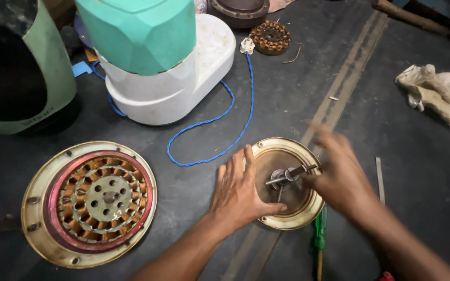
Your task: The person sits on the workshop floor assembling a mixer grinder motor. They fit the rotor shaft with its bearing into the round base plate, tap and press the shaft assembly into place by hand, use a file and pliers on the parts, and set the assembled base plate aside with the other motor components.
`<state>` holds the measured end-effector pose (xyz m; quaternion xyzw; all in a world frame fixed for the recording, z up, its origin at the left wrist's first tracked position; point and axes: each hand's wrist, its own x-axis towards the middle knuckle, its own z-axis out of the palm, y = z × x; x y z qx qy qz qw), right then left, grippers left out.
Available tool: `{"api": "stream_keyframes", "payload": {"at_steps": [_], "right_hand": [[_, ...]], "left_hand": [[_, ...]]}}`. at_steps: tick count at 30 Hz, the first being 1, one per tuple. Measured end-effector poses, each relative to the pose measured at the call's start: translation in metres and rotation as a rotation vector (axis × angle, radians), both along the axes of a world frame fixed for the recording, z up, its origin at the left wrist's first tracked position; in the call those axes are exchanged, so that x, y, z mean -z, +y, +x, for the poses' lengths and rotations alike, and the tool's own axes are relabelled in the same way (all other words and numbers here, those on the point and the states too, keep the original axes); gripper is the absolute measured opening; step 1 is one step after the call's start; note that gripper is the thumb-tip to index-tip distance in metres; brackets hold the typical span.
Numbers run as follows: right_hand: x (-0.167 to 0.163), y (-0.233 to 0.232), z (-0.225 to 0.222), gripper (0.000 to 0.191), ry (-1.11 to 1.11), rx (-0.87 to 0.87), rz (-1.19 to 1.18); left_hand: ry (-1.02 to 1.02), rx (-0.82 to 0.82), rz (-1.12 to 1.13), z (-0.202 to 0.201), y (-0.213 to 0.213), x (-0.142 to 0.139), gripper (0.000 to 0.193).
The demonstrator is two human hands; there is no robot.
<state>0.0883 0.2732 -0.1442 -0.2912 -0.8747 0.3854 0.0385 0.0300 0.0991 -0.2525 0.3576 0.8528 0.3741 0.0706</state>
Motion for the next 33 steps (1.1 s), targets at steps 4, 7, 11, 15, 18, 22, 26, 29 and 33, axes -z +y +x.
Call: {"api": "stream_keyframes", "payload": {"at_steps": [4, 7, 11, 15, 18, 22, 26, 29, 33], "right_hand": [[0.001, -0.054, 0.041, 0.091, 0.328, 0.731, -0.772], [0.017, -0.071, 0.051, 0.087, 0.556, 0.547, -1.148], [0.038, -0.07, 0.037, 0.075, 0.63, 0.331, -1.097], [0.042, -0.056, 0.024, 0.061, 0.385, 0.463, -0.821], [0.034, -0.023, 0.016, 0.064, 0.08, 0.228, -0.651], [0.021, 0.048, -0.015, 0.07, -0.235, -0.757, -0.353], [0.019, 0.07, -0.042, 0.069, -0.488, -0.791, -0.338], [0.009, 0.053, -0.033, 0.071, -0.325, -0.643, -0.276], [0.006, 0.007, 0.018, 0.084, -0.05, 0.099, -0.32]], "left_hand": [[0.019, -0.009, 0.031, 0.001, 0.001, 0.001, 0.14], [0.002, -0.038, 0.053, 0.004, 0.0, 0.003, 0.117], [0.05, -0.042, 0.063, 0.004, 0.0, 0.003, 0.111], [0.041, -0.038, 0.097, 0.005, 0.003, -0.003, 0.125], [-0.049, -0.02, 0.039, 0.002, 0.002, -0.006, 0.135], [-0.067, 0.033, -0.007, -0.005, 0.0, -0.007, 0.137], [-0.05, 0.057, 0.013, -0.01, 0.0, -0.004, 0.135], [-0.053, 0.04, 0.013, -0.008, 0.0, -0.003, 0.138], [-0.074, 0.025, -0.009, -0.005, 0.002, -0.003, 0.142]]}}
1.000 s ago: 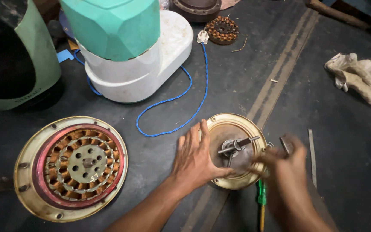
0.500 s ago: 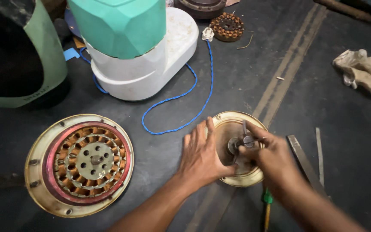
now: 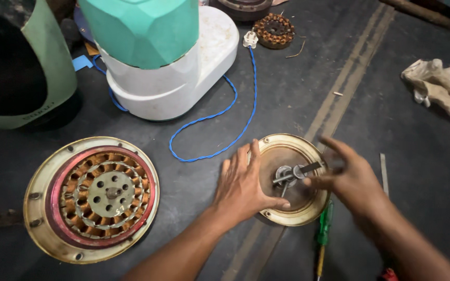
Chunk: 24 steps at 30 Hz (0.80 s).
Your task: The person sits on the workshop floor assembling a mixer grinder motor. They fit the rotor shaft with its bearing into the round base plate, tap and press the shaft assembly into place by hand, use a file and pliers on the parts, and set the assembled base plate aside with the other motor components.
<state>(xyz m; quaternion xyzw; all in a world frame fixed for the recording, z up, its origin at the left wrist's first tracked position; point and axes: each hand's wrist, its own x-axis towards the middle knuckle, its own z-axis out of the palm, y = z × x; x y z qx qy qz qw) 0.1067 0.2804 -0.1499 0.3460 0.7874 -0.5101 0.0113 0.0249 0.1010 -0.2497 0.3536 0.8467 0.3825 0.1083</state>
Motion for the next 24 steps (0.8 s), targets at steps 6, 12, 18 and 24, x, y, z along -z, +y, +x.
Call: {"api": "stream_keyframes", "payload": {"at_steps": [6, 12, 18, 24], "right_hand": [[0.018, -0.043, 0.024, 0.08, 0.147, 0.392, -0.29], [0.013, -0.057, 0.012, 0.044, 0.406, 0.425, -0.669], [0.029, -0.017, -0.007, 0.057, -0.057, 0.069, -0.182], [0.014, 0.035, -0.048, 0.055, -0.096, -1.018, 0.125]], "left_hand": [[0.055, -0.018, 0.042, 0.002, 0.001, 0.002, 0.141], [0.043, -0.025, 0.037, 0.003, 0.0, 0.001, 0.129], [-0.046, 0.007, 0.005, -0.001, 0.001, -0.005, 0.136], [0.017, 0.056, 0.032, -0.005, -0.001, 0.0, 0.138]]}}
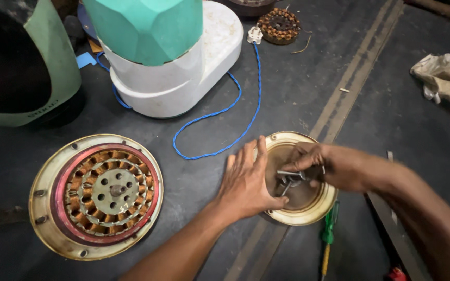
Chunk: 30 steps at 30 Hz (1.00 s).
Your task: The person sits on the workshop floor assembling a mixer grinder motor. They fit the rotor shaft with its bearing into the round base plate, tap and press the shaft assembly into place by hand, use a file and pliers on the parts, and set the assembled base plate aside with the other motor components.
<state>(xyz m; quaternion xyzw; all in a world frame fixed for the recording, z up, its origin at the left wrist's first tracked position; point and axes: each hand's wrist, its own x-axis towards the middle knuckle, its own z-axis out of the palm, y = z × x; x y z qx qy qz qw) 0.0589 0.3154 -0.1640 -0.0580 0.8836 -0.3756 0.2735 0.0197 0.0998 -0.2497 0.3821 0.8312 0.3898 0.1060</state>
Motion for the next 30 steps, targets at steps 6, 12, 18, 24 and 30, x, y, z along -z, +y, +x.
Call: {"api": "stream_keyframes", "payload": {"at_steps": [6, 12, 18, 24, 30], "right_hand": [[-0.014, -0.016, 0.024, 0.077, 0.294, 0.401, 0.294], [-0.005, -0.072, 0.088, 0.088, 0.145, 1.41, -0.887], [0.01, -0.095, 0.069, 0.071, 0.138, 1.471, -1.158], [0.019, -0.054, 0.048, 0.064, 0.065, 1.113, -0.672], [0.002, 0.005, -0.001, 0.069, -0.186, 0.333, -0.011]], "left_hand": [[0.043, -0.037, 0.062, 0.005, 0.001, 0.004, 0.141], [0.06, -0.081, 0.021, 0.009, 0.001, 0.004, 0.141], [0.028, -0.101, 0.027, 0.009, 0.002, -0.001, 0.126], [-0.046, -0.046, -0.044, 0.003, 0.003, -0.008, 0.135], [-0.016, -0.055, -0.018, 0.003, 0.006, -0.005, 0.139]]}}
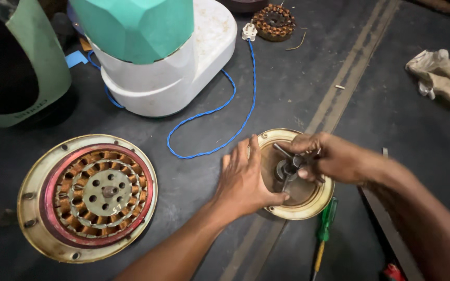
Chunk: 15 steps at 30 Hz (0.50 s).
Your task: The person sits on the workshop floor assembling a mixer grinder motor. They fit the rotor shaft with its bearing into the round base plate, tap and press the shaft assembly into place by hand, use a file and pliers on the parts, and set the assembled base plate aside with the other motor components.
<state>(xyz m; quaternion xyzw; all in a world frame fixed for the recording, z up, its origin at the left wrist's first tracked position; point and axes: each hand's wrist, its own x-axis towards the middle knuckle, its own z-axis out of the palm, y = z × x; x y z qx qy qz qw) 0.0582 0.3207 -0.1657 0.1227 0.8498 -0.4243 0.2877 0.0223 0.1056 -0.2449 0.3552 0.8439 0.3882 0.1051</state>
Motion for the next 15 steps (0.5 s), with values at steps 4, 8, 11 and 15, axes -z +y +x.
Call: {"api": "stream_keyframes", "payload": {"at_steps": [4, 8, 11, 15], "right_hand": [[-0.004, 0.011, -0.001, 0.079, 0.048, -0.039, -0.087], [-0.003, 0.016, 0.037, 0.101, 0.16, -0.043, -0.342], [0.016, 0.001, 0.053, 0.092, 0.308, 0.01, -0.07], [0.034, -0.026, 0.062, 0.102, 0.397, 0.167, 0.259]], "left_hand": [[0.03, 0.009, 0.009, 0.001, -0.002, 0.005, 0.14], [0.034, 0.06, 0.028, -0.005, -0.005, 0.007, 0.143], [-0.009, 0.116, 0.04, -0.012, -0.006, 0.01, 0.139], [-0.038, 0.123, 0.09, -0.014, -0.007, 0.018, 0.115]]}}
